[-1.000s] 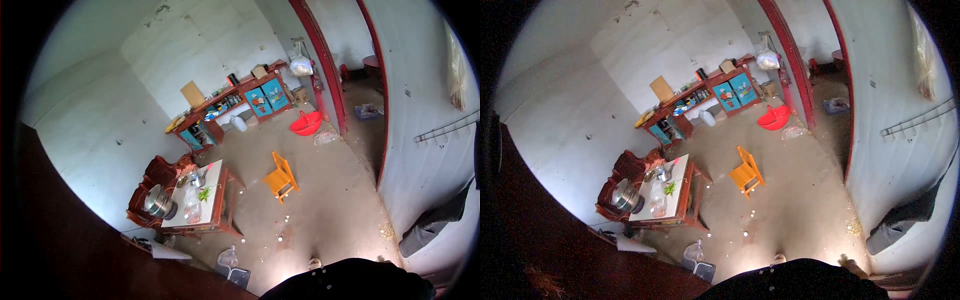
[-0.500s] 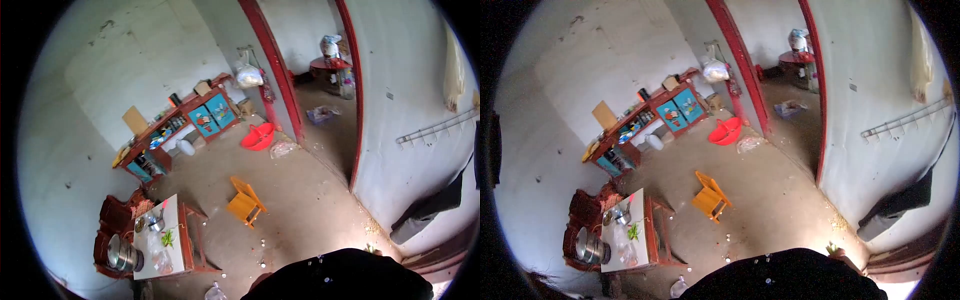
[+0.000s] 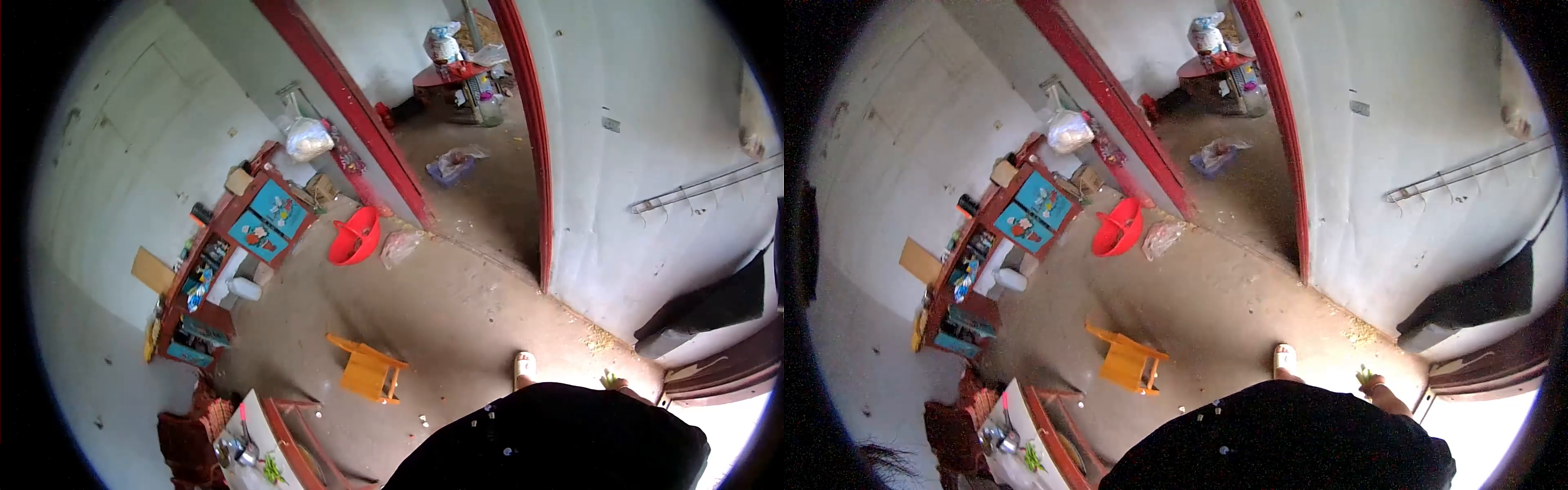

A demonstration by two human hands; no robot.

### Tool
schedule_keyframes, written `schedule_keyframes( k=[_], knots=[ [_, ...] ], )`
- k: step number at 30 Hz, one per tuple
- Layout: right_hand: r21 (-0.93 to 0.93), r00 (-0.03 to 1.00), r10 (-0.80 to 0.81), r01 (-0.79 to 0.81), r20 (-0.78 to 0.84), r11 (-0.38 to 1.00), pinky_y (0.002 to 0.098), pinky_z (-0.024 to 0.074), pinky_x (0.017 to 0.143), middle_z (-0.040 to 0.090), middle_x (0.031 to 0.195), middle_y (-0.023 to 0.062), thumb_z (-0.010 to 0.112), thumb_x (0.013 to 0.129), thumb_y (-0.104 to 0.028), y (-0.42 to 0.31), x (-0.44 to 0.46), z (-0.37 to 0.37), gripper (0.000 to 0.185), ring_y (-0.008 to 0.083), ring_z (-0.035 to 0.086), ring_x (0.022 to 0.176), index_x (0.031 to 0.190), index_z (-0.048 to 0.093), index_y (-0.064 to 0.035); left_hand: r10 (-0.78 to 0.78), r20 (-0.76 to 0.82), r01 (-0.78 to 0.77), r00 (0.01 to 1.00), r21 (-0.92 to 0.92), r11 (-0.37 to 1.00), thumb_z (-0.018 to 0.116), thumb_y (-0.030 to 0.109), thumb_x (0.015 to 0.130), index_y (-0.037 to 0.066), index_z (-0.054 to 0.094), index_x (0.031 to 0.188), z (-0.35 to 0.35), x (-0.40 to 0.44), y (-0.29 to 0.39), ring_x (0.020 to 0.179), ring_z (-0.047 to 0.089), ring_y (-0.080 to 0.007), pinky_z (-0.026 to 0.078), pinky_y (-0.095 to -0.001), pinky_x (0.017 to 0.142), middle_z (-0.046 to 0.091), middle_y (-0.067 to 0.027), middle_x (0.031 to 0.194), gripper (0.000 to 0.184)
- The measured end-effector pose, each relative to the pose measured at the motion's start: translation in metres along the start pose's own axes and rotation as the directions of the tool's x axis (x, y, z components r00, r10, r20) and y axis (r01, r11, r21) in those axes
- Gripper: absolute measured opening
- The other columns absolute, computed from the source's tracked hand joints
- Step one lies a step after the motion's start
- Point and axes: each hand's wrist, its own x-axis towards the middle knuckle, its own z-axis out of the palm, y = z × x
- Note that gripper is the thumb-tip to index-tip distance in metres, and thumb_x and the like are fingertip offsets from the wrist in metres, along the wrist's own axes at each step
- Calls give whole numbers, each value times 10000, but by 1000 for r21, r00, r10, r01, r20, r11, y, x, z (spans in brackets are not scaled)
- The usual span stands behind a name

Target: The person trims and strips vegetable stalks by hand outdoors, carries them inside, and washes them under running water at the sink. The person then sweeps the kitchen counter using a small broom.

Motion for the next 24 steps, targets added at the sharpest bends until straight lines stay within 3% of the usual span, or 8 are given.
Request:
schedule_keyframes(
  k=[3, 4, 10, 12, 14, 16, 20, 24],
  knots=[
    [58, 996, -85, 83, 40, 995, 388, 336, 952, -62, 1451, 35, 408, 851, -462, -10, 0, -48, 664, 166, 181, 1307, 1380, 51, -276, -17, 23, 16, 1000, 31, 999, 495, 316, 838, 64, 543, 1072, -30, 39, 18, 869, 585, -284, 458, -374, 747, 624, -124, 910, 347],
    [-124, 980, -188, 179, -63, 976, 338, 358, 942, 3, 1442, 133, 244, 876, -376, -22, -21, -83, 554, 228, 341, 1241, 1379, 82, -210, -20, 30, 19, 999, 38, 999, 495, 315, 839, 64, 543, 1073, -42, 50, 25, 869, 585, -283, 458, -374, 747, 624, -123, 911, 346],
    [9, 921, -320, 330, -224, 944, 394, 451, 814, 13, 1445, 81, 502, 810, -406, -65, 38, -283, 695, 283, 489, 1060, 1365, 112, -257, 4, -6, -3, 1000, 63, 998, 493, 312, 841, 65, 540, 1077, -110, 112, 79, 872, 584, -281, 458, -374, 747, 624, -118, 912, 345],
    [-258, 777, -495, 424, -389, 868, 398, 454, 806, -41, 1440, 112, 474, 846, -365, -72, 64, -336, 669, 278, 549, 947, 1375, 100, -202, 26, -33, -23, 999, 90, 996, 493, 311, 842, 65, 539, 1079, -127, 131, 101, 873, 584, -280, 458, -374, 747, 625, -117, 913, 345],
    [-264, 743, -512, 439, -430, 859, 389, 459, 784, 166, 1412, 146, 496, 821, -358, -89, 73, -396, 619, 271, 543, 967, 1342, 237, -146, 24, -4, -23, 1000, 47, 999, 491, 314, 840, 65, 541, 1079, -135, 156, 100, 880, 582, -281, 455, -374, 754, 623, -120, 919, 349],
    [343, 883, -145, 318, -445, 884, 359, 463, 781, 528, 1140, 166, 617, 679, -411, -109, 48, -453, 557, 278, 569, 915, 1130, 506, -103, 36, 18, -37, 999, 45, 998, 490, 317, 839, 64, 542, 1079, -144, 184, 99, 888, 579, -282, 453, -375, 761, 621, -123, 925, 352],
    [554, 857, 9, 325, -515, 766, 357, 459, 779, 621, 898, 156, 662, 614, -449, -125, 56, -484, 547, 291, 588, 874, 998, 578, -68, 41, 77, -46, 996, 73, 996, 486, 324, 837, 64, 544, 1080, -175, 249, 95, 903, 575, -284, 448, -376, 776, 618, -129, 938, 360],
    [-61, 882, -346, 345, -321, 936, 387, 418, 853, 359, 1327, 112, 490, 784, -513, -101, 132, -441, 665, 297, 529, 1001, 1327, 259, -206, 63, 145, -80, 987, 119, 990, 483, 331, 835, 63, 547, 1080, -215, 327, 88, 918, 571, -286, 444, -377, 790, 614, -135, 951, 368]
  ],
)
